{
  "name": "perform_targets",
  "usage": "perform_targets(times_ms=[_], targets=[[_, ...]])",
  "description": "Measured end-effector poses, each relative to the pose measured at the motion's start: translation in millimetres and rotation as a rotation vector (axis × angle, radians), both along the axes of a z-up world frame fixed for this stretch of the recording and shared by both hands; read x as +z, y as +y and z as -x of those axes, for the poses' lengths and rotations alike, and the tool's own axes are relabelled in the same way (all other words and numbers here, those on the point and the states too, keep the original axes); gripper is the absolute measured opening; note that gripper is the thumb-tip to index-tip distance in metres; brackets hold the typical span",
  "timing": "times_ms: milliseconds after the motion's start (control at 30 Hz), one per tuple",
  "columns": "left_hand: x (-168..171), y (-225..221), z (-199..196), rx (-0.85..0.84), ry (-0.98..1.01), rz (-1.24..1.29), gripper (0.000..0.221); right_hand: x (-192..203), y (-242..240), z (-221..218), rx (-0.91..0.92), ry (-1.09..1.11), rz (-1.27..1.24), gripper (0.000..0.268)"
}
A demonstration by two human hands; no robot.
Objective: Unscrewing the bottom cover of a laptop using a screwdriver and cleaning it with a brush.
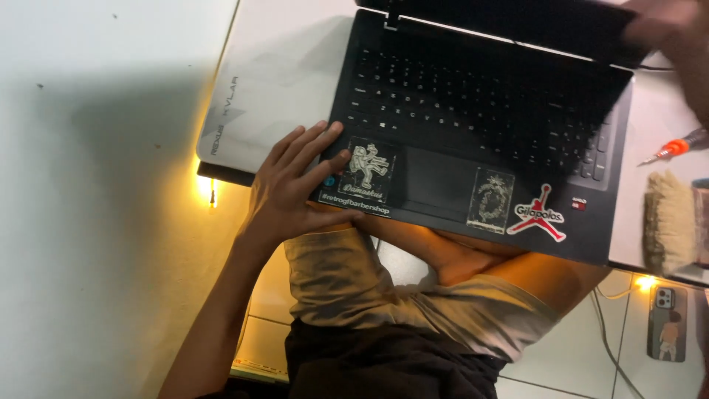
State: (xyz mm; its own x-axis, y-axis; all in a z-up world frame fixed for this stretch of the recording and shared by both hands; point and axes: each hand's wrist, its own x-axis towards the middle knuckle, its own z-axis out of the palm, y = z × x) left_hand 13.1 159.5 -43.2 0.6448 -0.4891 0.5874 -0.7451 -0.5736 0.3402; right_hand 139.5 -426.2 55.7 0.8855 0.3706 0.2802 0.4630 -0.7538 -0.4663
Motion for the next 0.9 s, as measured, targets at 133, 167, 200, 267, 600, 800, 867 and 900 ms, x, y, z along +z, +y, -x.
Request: perform_targets(times_ms=[133, 167, 200, 267, 600, 800, 867, 900], targets=[[12.9, -2.9, 2.2, 0.041, 0.091, 0.019, 0.095, 62.8, 132.6, 119.8, 0.092, -0.52, 0.422, 0.029], [6.3, -2.2, 4.1, 0.037, 0.088, 0.015, 0.095, 60.0, 148.1, 131.1, 0.087, -0.522, 0.42, 0.029], [-0.2, -1.1, 5.9, 0.067, 0.08, 0.14, 0.115, 57.3, 164.0, 142.5, 0.002, -0.707, 0.594, 0.038], [-5.2, -1.4, 5.8, 0.098, 0.066, 0.263, 0.141, 35.1, 176.3, 156.8, -0.091, -0.896, 0.762, 0.071], [-12.6, -2.1, 4.6, 0.075, -0.032, 0.111, 0.094, -29.1, 191.9, 191.3, -0.068, -0.716, 0.398, 0.057], [-6.1, -6.6, 1.1, 0.071, -0.191, 0.034, 0.073, -51.0, 191.3, 194.0, -0.077, -0.706, 0.383, 0.058], [-6.2, -7.1, -1.1, 0.071, -0.221, 0.01, 0.074, -53.3, 191.6, 192.9, -0.082, -0.723, 0.381, 0.058], [-6.1, -6.8, -0.4, 0.064, -0.221, -0.005, 0.073, -53.9, 192.1, 193.5, -0.083, -0.706, 0.366, 0.058]])
